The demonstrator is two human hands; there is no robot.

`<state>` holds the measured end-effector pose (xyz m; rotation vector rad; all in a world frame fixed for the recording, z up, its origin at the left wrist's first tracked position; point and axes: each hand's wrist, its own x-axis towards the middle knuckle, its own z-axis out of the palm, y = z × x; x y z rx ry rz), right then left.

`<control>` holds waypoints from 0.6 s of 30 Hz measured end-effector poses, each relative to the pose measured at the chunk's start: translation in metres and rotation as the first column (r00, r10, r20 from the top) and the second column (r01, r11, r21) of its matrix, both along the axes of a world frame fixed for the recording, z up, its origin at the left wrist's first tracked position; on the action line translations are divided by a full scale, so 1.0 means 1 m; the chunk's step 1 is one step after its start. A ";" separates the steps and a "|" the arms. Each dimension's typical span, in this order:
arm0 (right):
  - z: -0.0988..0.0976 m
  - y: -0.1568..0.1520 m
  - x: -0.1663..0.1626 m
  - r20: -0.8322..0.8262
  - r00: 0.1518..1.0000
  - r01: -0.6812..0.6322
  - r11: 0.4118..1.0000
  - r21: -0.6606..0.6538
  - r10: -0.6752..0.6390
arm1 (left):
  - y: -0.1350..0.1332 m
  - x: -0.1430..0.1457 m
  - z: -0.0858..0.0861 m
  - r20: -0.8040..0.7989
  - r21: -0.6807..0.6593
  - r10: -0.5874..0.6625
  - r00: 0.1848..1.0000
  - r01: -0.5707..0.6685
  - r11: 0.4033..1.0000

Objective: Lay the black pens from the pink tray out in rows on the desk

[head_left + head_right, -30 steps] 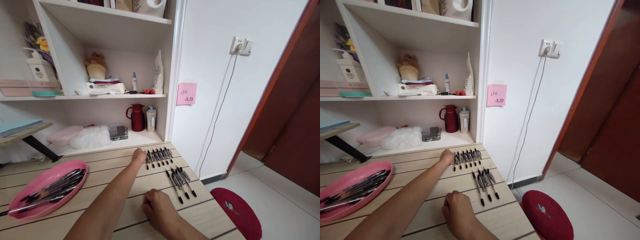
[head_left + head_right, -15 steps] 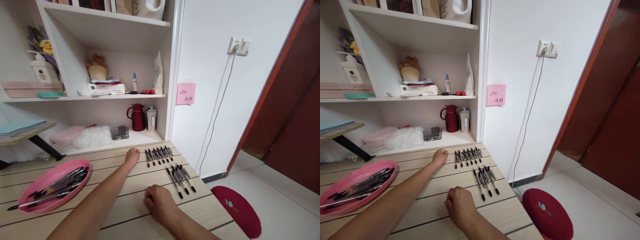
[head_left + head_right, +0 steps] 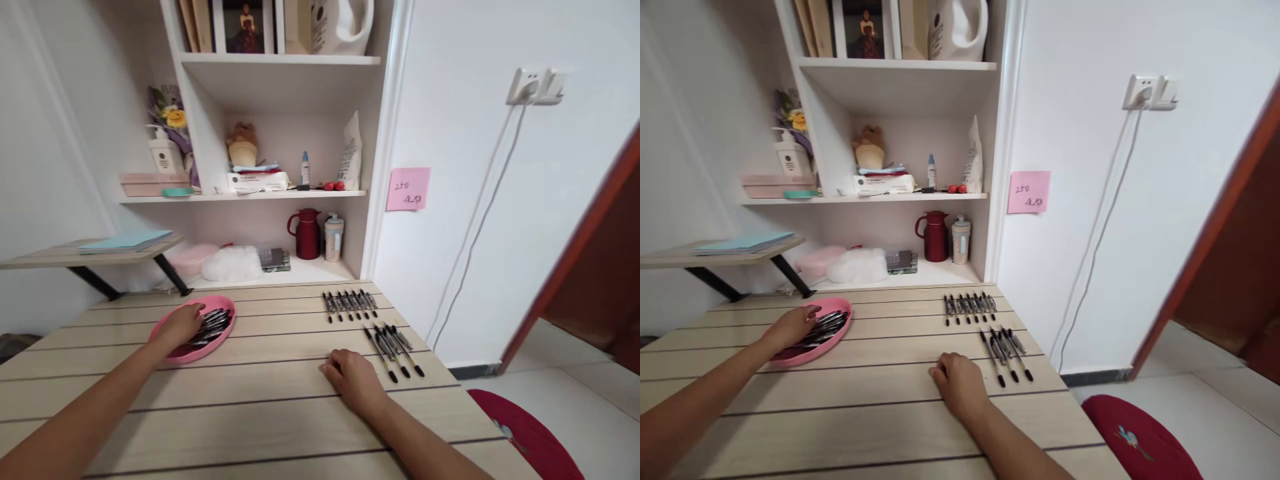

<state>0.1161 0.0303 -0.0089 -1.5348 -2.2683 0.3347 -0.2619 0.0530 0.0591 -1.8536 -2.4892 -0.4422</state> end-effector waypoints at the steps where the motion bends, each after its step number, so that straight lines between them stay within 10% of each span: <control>1: -0.001 0.000 0.000 -0.001 1.000 0.002 1.000 0.011 -0.002 | -0.008 -0.008 -0.002 -0.011 -0.023 0.016 1.000 -0.016 1.000; 18: -0.003 -0.003 -0.005 -0.015 0.999 0.034 0.999 0.042 -0.034 | -0.025 -0.017 0.000 0.129 -0.005 0.178 0.976 -0.179 0.984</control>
